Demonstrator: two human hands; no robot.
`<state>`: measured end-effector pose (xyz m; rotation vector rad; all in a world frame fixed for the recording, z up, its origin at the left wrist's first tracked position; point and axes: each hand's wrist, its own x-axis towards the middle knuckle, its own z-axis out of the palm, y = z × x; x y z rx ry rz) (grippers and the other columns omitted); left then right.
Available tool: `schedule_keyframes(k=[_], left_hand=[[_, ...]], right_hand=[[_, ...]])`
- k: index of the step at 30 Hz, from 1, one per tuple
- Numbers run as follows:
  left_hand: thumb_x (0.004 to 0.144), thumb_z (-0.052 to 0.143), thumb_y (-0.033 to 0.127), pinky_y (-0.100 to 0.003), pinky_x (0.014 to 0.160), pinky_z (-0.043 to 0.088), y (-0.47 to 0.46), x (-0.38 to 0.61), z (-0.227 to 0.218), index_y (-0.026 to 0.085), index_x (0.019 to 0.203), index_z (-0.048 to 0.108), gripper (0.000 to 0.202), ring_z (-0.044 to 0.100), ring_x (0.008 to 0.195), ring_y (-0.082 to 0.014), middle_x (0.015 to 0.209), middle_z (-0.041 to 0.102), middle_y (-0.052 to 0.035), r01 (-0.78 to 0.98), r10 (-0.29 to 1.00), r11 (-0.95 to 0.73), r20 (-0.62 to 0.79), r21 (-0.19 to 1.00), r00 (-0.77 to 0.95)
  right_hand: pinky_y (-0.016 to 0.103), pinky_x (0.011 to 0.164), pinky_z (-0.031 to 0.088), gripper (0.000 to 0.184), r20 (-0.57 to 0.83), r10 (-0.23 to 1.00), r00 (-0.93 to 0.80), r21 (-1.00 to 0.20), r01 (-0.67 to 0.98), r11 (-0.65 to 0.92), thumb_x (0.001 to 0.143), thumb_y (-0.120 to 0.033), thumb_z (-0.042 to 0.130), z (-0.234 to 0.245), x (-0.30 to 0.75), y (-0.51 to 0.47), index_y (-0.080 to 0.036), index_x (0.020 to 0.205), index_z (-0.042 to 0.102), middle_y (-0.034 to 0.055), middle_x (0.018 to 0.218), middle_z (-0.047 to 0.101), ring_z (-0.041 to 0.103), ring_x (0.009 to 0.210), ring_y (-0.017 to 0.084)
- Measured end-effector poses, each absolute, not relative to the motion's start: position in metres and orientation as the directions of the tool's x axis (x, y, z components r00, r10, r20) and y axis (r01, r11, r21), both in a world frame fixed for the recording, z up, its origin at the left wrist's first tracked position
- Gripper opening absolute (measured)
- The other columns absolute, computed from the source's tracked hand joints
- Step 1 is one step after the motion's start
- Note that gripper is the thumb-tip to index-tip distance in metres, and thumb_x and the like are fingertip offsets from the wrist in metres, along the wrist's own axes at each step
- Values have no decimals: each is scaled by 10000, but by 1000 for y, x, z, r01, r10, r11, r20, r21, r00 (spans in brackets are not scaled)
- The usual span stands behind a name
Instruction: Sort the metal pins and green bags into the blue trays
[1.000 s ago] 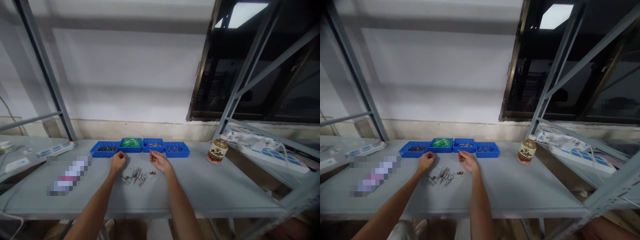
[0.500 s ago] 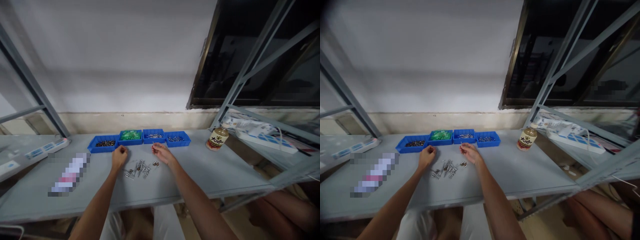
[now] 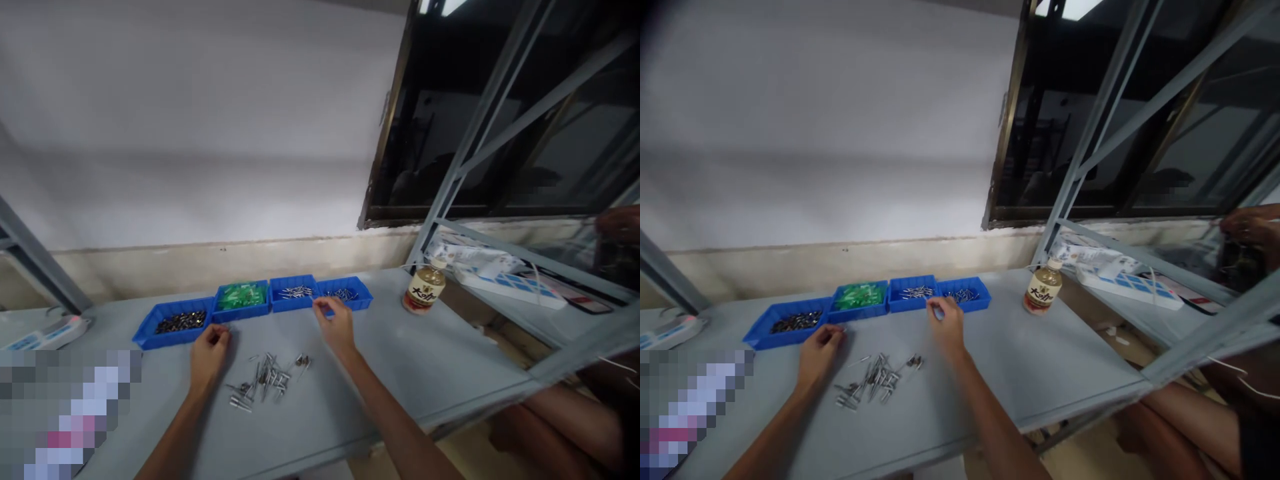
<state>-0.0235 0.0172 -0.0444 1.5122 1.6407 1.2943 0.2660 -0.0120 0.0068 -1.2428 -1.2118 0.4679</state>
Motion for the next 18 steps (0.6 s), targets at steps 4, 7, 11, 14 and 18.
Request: schedule_keyframes(k=[4,7,11,14,18], left_hand=[[671,561,375,-254,599,428,17,-24,-45,166,770,597,234,574,635,-179,655,629,-15,347,952,-88,181,934,-245],[674,567,373,-246,575,418,15,-23,-45,166,779,594,233,560,618,-169,644,618,-10,304,949,-95,178,948,-259],[680,589,389,-238,554,414,12,-22,-45,164,784,594,247,551,604,-161,634,619,-9,257,957,-92,157,962,-245],[674,613,413,-244,568,432,10,-20,-42,162,790,604,277,561,610,-163,650,629,-14,239,964,-100,154,966,-219],[633,660,426,-268,632,472,9,-17,-37,167,768,615,296,591,653,-179,688,647,-24,212,965,-124,167,969,-201]], right_hand=[[480,989,285,169,628,668,398,-658,730,184,840,-260,563,22,298,3,-224,874,724,71,929,705,506,1055,268],[498,1011,259,199,684,612,396,-559,824,92,842,-248,553,12,313,1,-229,945,721,90,1168,631,434,1188,288],[487,972,344,236,747,509,429,-537,840,80,848,-280,530,-14,326,-32,-211,1015,682,125,1244,509,466,1153,278],[481,952,375,208,700,561,443,-581,810,85,819,-273,548,-30,330,-64,-204,969,676,118,1167,513,475,1122,279],[394,809,471,222,528,614,586,-777,626,71,813,-288,541,-39,319,-86,-177,968,655,133,1092,537,527,1041,265]])
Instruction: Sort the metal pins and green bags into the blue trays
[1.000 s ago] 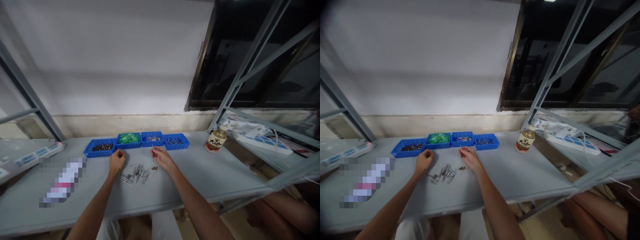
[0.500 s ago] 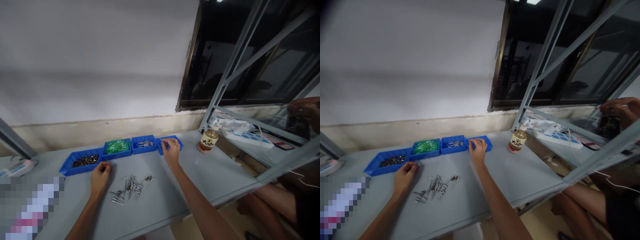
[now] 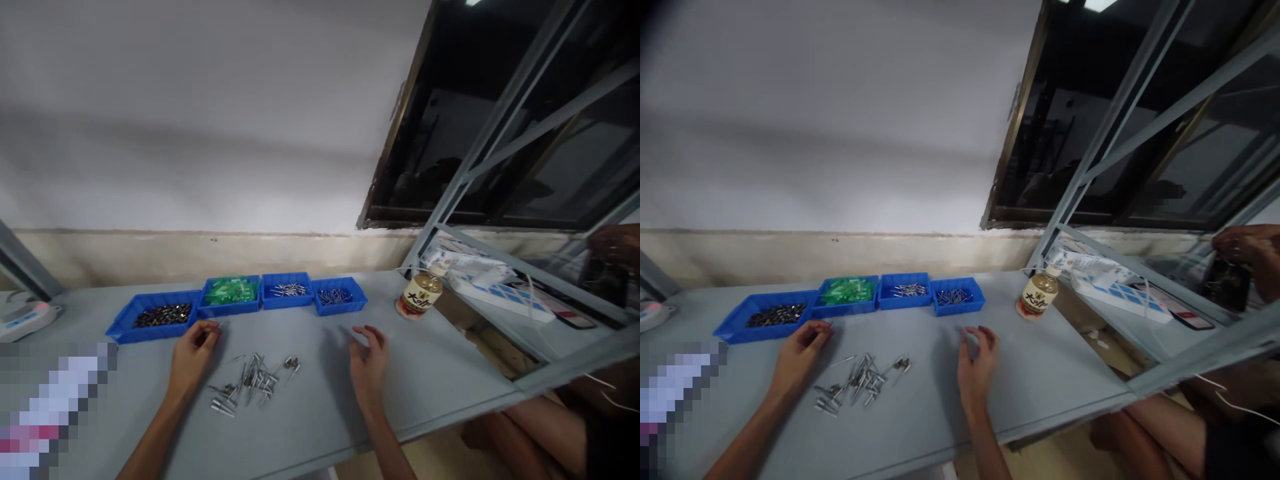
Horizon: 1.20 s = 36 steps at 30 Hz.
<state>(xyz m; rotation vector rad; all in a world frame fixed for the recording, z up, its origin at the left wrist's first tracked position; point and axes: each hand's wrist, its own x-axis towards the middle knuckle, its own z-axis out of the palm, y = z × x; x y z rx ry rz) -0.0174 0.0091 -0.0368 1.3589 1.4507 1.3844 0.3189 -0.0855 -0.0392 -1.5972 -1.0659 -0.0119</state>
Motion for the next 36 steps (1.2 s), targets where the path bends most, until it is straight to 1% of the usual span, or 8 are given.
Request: schedule_keyframes(k=[6,10,15,18,24,28,32,36], left_hand=[[603,724,506,-312,731,517,6,-14,-27,166,831,649,416,648,783,-225,788,701,-69,105,971,-144,161,984,-178],[624,730,558,-306,693,530,4,5,-16,151,937,653,519,643,720,-198,799,710,-82,-8,987,-151,150,989,-65],[706,734,461,-323,735,549,14,44,9,172,1127,555,542,654,704,-162,853,694,-44,-311,981,-95,142,946,131],[702,751,414,-315,743,548,21,56,21,156,1122,565,527,643,704,-151,832,669,-38,-385,966,-72,160,920,202],[670,761,432,-346,703,560,19,56,12,163,957,581,433,643,704,-176,817,642,-38,-314,970,-22,97,949,224],[697,714,480,-340,706,548,19,55,5,193,798,520,360,649,726,-201,761,641,-30,-236,973,-68,116,969,199],[795,641,454,-275,694,484,23,47,2,170,756,579,293,597,725,-174,762,643,-50,-37,960,-179,183,983,214],[845,615,399,-236,666,435,25,37,-2,144,742,613,275,542,713,-141,757,609,-34,52,941,-269,250,962,229]], right_hand=[[370,739,482,111,383,873,301,-792,594,142,782,-202,551,-38,299,-77,-208,805,659,73,819,672,610,779,230],[393,744,480,104,386,892,236,-739,658,145,758,-186,563,-37,295,-73,-224,770,659,68,792,685,611,772,248],[385,759,491,115,370,904,212,-722,678,136,780,-193,551,-37,297,-73,-213,809,661,70,828,692,629,778,238],[368,757,494,110,370,906,205,-727,671,145,788,-195,554,-36,298,-76,-202,819,660,75,838,689,629,778,227],[337,726,488,133,430,886,175,-713,667,215,845,-218,547,-30,282,-64,-199,870,676,74,841,670,612,776,206],[336,780,485,163,536,844,-27,-642,637,428,873,-207,533,-14,255,-26,-213,905,693,71,851,673,610,826,201],[322,783,495,167,548,793,-266,-598,539,593,886,-220,543,-3,229,2,-224,974,685,71,886,673,619,837,193],[295,750,500,193,559,781,-280,-624,478,618,930,-184,460,-9,222,3,-193,954,651,71,863,644,609,811,169]])
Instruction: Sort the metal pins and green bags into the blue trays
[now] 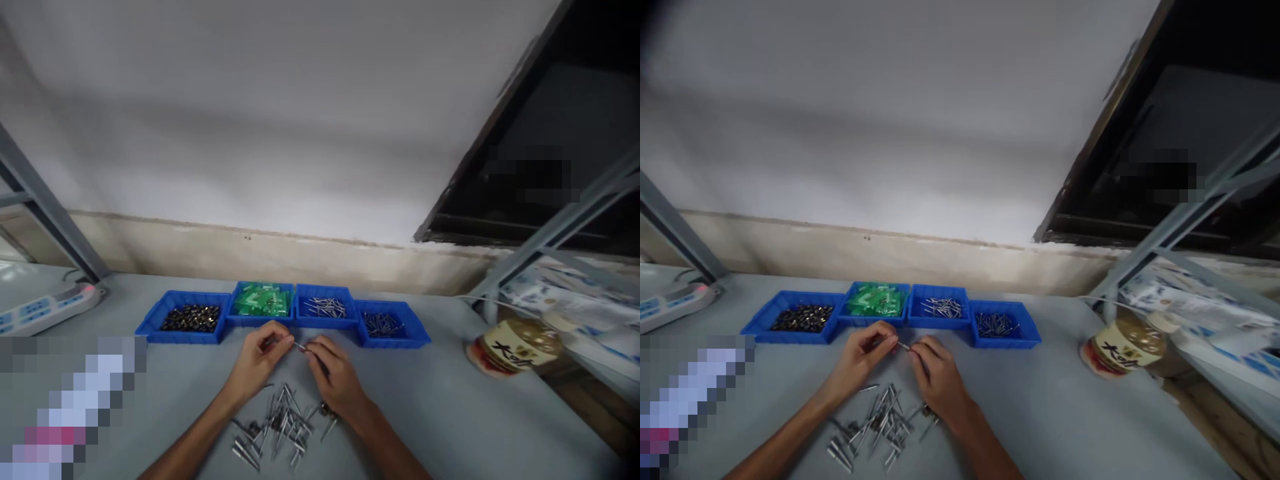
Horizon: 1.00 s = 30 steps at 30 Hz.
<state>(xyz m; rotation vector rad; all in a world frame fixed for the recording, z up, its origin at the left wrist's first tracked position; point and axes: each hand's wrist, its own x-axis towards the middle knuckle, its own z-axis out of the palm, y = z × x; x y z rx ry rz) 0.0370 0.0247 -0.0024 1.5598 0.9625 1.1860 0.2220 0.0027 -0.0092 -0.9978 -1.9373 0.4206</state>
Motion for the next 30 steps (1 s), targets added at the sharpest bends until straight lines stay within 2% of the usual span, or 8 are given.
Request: schedule_keyframes(k=[3,8,13,18,21,24,27,30], left_hand=[[821,661,369,-216,625,425,26,35,-8,137,746,649,245,546,680,-125,738,624,-28,37,948,-220,204,975,245],[752,745,283,-234,695,487,30,37,-17,158,751,714,128,627,759,-147,809,699,-48,-59,957,-187,196,980,213],[757,741,214,-240,709,502,32,33,-12,184,771,734,34,647,772,-141,806,717,-36,10,939,-245,234,970,253],[756,741,185,-253,712,503,31,29,0,183,757,732,9,651,758,-137,800,717,-36,55,911,-294,262,954,317],[761,740,212,-255,714,498,31,28,4,183,801,733,49,641,759,-136,809,710,-34,103,907,-306,257,946,334],[739,758,265,-252,706,489,32,27,3,182,915,719,198,618,739,-133,803,692,-20,193,924,-281,210,940,321],[796,688,313,-242,678,468,34,25,1,166,855,703,160,597,709,-132,764,676,-14,325,944,-221,118,920,307],[845,607,330,-226,621,433,35,24,-2,162,782,682,194,566,659,-124,707,651,-4,431,957,-202,83,880,279]], right_hand=[[280,752,495,170,530,805,-268,-667,454,591,930,-168,469,-12,227,1,-194,924,637,61,852,637,608,806,158],[266,744,482,124,492,839,-233,-719,435,542,911,-158,508,-15,231,4,-189,954,620,56,874,628,601,812,151],[258,697,456,64,464,870,-167,-778,394,490,886,-171,554,-15,225,3,-180,868,615,31,796,609,573,737,134],[246,629,418,134,290,943,-161,-892,310,327,883,-233,565,-7,221,-2,-175,776,620,0,683,594,544,646,117],[242,613,418,186,126,981,-146,-969,195,154,882,-282,573,-5,220,-3,-175,739,626,-3,657,605,555,634,117],[238,610,429,216,-31,995,-92,-999,-10,-32,862,-333,608,-8,218,0,-172,721,636,-3,648,613,559,620,111],[226,582,425,235,-153,988,-34,-958,-241,-157,820,-350,664,-11,218,6,-167,675,636,-8,630,605,531,579,93],[211,568,426,197,-215,976,10,-892,-408,-193,784,-341,706,-10,224,12,-176,689,656,-8,662,624,542,596,88]])
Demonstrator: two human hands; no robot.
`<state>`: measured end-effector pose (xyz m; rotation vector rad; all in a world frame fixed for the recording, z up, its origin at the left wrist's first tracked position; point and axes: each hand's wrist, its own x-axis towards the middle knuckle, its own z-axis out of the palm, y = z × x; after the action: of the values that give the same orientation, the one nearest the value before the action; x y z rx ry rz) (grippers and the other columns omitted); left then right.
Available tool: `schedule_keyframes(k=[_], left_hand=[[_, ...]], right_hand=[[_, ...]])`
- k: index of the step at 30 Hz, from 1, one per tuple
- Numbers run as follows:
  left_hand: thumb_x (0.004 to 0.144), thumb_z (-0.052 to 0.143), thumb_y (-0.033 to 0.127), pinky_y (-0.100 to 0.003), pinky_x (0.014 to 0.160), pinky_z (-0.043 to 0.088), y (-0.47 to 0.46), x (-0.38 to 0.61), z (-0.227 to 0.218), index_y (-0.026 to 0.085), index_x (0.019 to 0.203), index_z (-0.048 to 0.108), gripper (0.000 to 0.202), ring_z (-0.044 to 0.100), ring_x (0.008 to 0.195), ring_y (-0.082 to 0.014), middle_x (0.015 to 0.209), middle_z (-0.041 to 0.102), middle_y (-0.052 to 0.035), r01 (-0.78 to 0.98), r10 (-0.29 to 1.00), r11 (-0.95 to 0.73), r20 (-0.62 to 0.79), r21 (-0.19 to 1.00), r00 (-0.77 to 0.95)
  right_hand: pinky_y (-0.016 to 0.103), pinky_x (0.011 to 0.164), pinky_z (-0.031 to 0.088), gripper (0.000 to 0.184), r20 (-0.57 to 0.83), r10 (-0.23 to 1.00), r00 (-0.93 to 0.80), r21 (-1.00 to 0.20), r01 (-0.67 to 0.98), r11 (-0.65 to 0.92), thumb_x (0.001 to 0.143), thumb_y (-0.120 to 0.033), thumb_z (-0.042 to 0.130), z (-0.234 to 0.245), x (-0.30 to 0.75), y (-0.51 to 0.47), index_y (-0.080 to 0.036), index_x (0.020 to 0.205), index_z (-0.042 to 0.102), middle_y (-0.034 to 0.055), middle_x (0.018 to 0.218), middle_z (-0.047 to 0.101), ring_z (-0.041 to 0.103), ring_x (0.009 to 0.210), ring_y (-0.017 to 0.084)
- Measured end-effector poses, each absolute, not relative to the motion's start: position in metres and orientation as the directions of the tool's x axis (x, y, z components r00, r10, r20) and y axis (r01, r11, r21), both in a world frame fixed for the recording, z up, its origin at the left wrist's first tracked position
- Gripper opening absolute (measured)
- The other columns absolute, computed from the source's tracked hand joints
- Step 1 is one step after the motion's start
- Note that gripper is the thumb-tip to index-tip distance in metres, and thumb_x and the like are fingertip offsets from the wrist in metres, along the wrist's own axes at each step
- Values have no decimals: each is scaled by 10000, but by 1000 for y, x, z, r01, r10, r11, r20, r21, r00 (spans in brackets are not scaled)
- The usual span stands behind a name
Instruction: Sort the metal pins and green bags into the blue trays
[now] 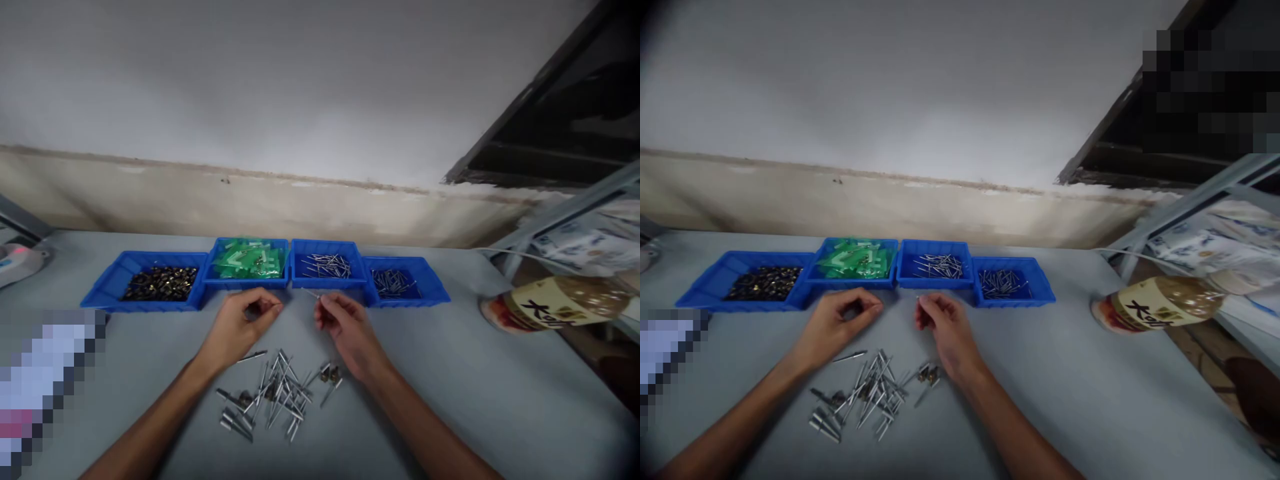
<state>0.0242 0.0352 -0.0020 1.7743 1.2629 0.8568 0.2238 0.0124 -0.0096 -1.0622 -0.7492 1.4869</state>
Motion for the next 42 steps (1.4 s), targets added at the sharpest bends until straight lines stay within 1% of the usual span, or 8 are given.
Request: schedule_keyframes(k=[3,5,8,10,15,20,27,42], left_hand=[[847,587,325,-212,591,409,36,24,-4,164,776,673,195,551,631,-117,681,635,6,474,948,-241,102,847,300],[846,582,312,-207,591,403,35,24,-6,167,777,671,184,546,629,-114,679,629,9,493,938,-279,125,824,323],[845,578,292,-203,575,380,35,23,-9,170,785,671,165,507,594,-103,640,583,21,533,925,-341,176,774,337],[840,576,275,-199,551,353,34,22,-10,172,791,670,147,463,557,-92,599,520,36,547,907,-388,203,742,368],[777,557,173,-197,514,288,31,19,-5,162,706,604,86,356,517,-78,552,364,62,501,828,-424,99,755,552],[719,525,119,-197,522,281,33,12,5,153,693,575,66,347,561,-87,588,382,51,444,753,-331,-51,833,656],[721,514,108,-199,530,273,34,12,3,153,715,580,80,335,566,-88,587,373,57,429,750,-305,-63,850,659],[884,511,296,-204,527,334,35,16,6,148,760,644,235,465,594,-109,663,574,9,438,814,-292,-20,850,581]], right_hand=[[256,625,476,208,-132,990,53,-928,-358,-105,857,-395,614,-4,233,15,-220,930,701,17,782,687,602,659,119],[309,692,500,254,47,998,40,-995,-91,51,875,-376,589,-3,238,14,-240,1067,687,40,861,715,635,718,152],[330,746,495,156,341,930,-141,-863,345,369,843,-261,622,-7,239,10,-217,952,725,46,813,714,633,734,168],[321,743,492,131,398,876,-273,-755,445,482,844,-218,605,-11,237,8,-194,897,722,48,776,697,617,719,163],[337,806,459,142,302,825,-479,-696,481,534,815,-177,620,-9,231,5,-193,934,695,46,874,688,611,836,178],[386,894,372,178,199,780,-593,-668,501,551,739,-165,695,0,228,-1,-231,903,711,16,899,670,597,872,180],[386,878,346,42,155,774,-614,-666,514,541,783,-202,713,-4,227,0,-237,802,729,9,859,668,582,874,178],[285,695,463,84,259,940,-222,-827,451,335,832,-177,604,-5,227,4,-202,790,673,18,777,690,625,735,157]])
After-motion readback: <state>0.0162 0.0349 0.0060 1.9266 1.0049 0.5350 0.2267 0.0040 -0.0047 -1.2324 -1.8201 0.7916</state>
